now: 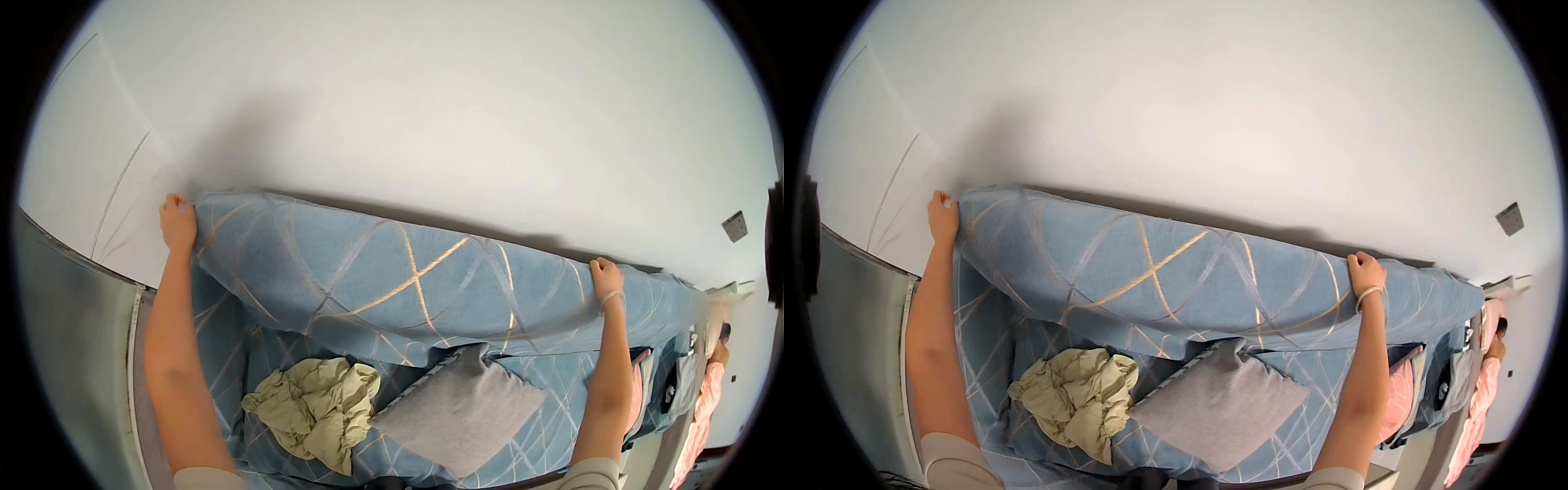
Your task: The person folds a polo shirt on a sofa and then tucks a bedsheet or cover into the edges of the sofa cushions.
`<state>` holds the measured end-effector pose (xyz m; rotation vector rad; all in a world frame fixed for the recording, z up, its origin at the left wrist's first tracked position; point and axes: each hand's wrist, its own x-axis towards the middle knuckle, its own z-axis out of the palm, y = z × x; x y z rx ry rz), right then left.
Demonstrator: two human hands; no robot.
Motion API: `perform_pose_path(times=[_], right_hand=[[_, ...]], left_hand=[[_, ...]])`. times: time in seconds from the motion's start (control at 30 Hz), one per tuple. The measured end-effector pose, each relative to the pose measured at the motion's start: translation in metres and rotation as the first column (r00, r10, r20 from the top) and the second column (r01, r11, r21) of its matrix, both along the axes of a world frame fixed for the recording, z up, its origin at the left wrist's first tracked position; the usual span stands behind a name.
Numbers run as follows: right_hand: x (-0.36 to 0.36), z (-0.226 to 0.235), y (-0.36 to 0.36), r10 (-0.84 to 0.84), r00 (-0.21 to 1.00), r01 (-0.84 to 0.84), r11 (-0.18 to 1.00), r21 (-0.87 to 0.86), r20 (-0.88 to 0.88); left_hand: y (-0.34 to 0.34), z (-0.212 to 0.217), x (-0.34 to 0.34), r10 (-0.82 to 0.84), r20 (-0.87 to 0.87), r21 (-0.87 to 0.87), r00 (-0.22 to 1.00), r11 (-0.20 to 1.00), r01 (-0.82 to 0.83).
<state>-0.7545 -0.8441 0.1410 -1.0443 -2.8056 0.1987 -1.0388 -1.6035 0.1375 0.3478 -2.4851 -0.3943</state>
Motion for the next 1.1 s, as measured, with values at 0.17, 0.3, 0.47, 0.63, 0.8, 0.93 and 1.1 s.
perform_pose_path(times=[0.17, 0.3, 0.47, 0.63, 0.8, 0.93, 1.1], right_hand=[[0.007, 0.019, 0.006, -0.021, 0.994, 0.016, 0.999, 0.051, 0.107], [-0.016, 0.003, 0.000, 0.018, 0.998, -0.017, 1.000, -0.015, 0.059], [-0.033, 0.011, -0.068, 0.299, 0.918, -0.275, 0.953, 0.124, -0.262], [-0.045, -0.040, -0.159, 0.548, 0.784, -0.388, 0.800, 0.458, -0.293], [-0.035, -0.032, -0.161, 0.557, 0.781, -0.430, 0.808, 0.404, -0.283], [0.051, -0.040, -0.186, 0.589, 0.723, -0.590, 0.798, 0.122, -0.361], [0.218, -0.144, -0.192, 0.464, 0.885, -0.459, 0.860, -0.224, -0.034]], left_hand=[[0.158, 0.026, 0.090, -0.705, -0.148, -0.262, 0.694, 0.705, 0.660], [0.183, 0.010, 0.104, -0.762, -0.115, -0.230, 0.637, 0.645, 0.729], [0.206, -0.019, 0.063, -0.743, -0.151, -0.218, 0.652, 0.669, 0.711], [0.206, -0.029, 0.053, -0.718, -0.148, -0.252, 0.680, 0.692, 0.676], [0.207, -0.029, 0.092, -0.575, -0.196, -0.152, 0.794, 0.818, 0.555], [0.167, -0.122, 0.259, -0.584, 0.129, 0.054, 0.802, 0.811, 0.582], [0.159, -0.233, 0.413, -0.466, 0.773, 0.135, 0.431, 0.784, 0.606]])
